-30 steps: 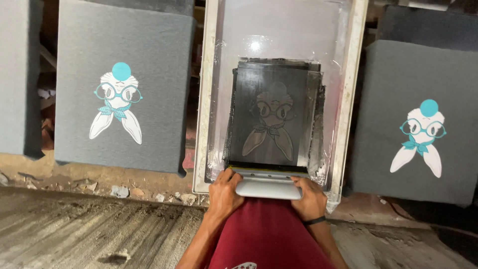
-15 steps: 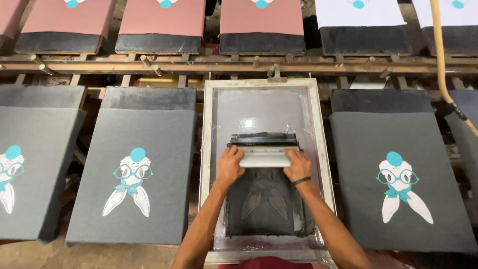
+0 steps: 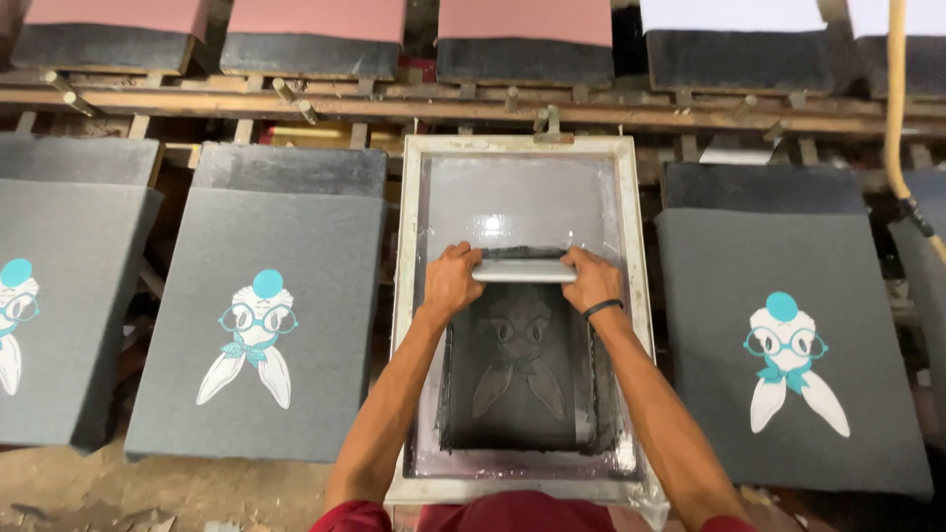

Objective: Manually screen printing black ink onto a series of t-shirts using a screen frame and squeegee

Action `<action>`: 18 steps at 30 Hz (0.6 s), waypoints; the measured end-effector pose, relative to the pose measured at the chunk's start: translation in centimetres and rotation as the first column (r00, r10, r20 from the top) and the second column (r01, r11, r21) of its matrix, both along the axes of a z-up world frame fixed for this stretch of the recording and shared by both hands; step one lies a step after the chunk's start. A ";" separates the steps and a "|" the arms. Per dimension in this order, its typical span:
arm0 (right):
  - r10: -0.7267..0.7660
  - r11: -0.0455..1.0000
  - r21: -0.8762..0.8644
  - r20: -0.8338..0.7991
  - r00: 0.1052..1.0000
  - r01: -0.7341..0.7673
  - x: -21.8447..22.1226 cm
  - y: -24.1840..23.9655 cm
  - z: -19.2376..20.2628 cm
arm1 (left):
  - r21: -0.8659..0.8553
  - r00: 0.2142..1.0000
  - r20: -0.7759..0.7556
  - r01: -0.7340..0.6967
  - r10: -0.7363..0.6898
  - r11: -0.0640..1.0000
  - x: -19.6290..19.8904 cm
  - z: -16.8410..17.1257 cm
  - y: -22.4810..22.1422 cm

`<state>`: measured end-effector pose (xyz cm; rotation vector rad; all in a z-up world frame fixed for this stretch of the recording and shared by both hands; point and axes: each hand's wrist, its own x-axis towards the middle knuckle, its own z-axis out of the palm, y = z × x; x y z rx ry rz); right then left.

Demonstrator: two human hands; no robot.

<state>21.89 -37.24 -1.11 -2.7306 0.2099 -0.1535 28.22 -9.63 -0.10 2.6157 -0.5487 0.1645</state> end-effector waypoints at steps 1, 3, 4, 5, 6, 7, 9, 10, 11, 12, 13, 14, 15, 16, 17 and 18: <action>-0.009 1.000 0.029 -0.041 0.999 0.010 -0.6 0.4 0.6 | 0.003 0.999 -0.032 -0.006 0.007 1.000 -0.5 0.0 0.2; -0.020 0.999 -0.028 -0.015 1.000 0.019 1.4 -0.5 -0.9 | 0.007 1.000 -0.021 0.005 -0.005 1.000 1.0 0.3 -0.2; -0.032 0.996 -0.083 0.004 0.999 0.032 1.3 -0.8 -2.1 | 0.011 1.000 -0.017 0.020 -0.020 1.000 0.8 -0.1 -0.4; -0.037 0.996 -0.084 -0.009 0.999 0.036 0.1 -0.7 -1.6 | 0.011 0.999 -0.030 0.025 -0.025 1.000 0.1 0.6 -0.2; -0.027 0.998 -0.059 -0.001 1.000 0.027 -0.9 -0.6 -0.8 | 0.004 0.999 -0.035 0.028 -0.028 1.000 -0.6 1.4 0.0; -0.012 0.999 -0.038 0.041 0.999 0.013 -0.1 -0.7 0.6 | -0.007 1.000 -0.005 0.026 -0.026 1.000 0.4 3.0 0.1; -0.077 0.997 -0.003 0.116 0.990 0.078 -3.0 -0.4 3.1 | -0.136 0.996 0.073 0.064 -0.054 0.989 -3.1 7.5 1.0; -0.144 0.989 0.040 0.164 0.976 0.140 -5.2 0.2 3.8 | -0.256 0.989 0.132 0.106 -0.074 0.961 -5.5 9.4 1.8; -0.124 0.992 0.046 0.160 0.979 0.118 -8.0 0.4 5.9 | -0.251 0.990 0.127 0.084 -0.054 0.964 -8.0 10.2 3.0; -0.244 0.956 0.174 0.036 0.969 0.234 -10.8 0.7 8.0 | -0.378 0.996 0.081 0.005 0.028 0.926 -10.6 11.0 4.3; -0.306 0.904 0.278 -0.112 0.945 0.325 -13.1 1.2 10.1 | -0.494 0.990 0.020 -0.113 0.141 0.862 -13.9 11.8 6.1; -0.248 0.920 0.282 -0.125 0.961 0.274 -16.0 0.8 9.5 | -0.486 0.980 0.010 -0.170 0.200 0.857 -16.3 9.0 7.6; -0.335 0.839 0.404 -0.143 0.931 0.364 -18.2 0.4 8.8 | -0.447 0.946 -0.086 -0.317 0.313 0.837 -19.2 6.3 9.3; -0.415 0.732 0.513 -0.187 0.890 0.449 -20.1 -0.3 8.2 | -0.399 0.889 -0.177 -0.457 0.422 0.795 -22.2 3.7 10.9; -0.344 0.761 0.516 -0.192 0.919 0.393 -22.4 -1.4 6.6 | -0.394 0.854 -0.176 -0.517 0.490 0.760 -24.8 1.1 12.3; -0.370 0.776 0.453 -0.237 0.898 0.439 -24.4 -2.9 5.0 | -0.251 0.769 -0.331 -0.631 0.547 0.734 -27.4 -1.5 13.5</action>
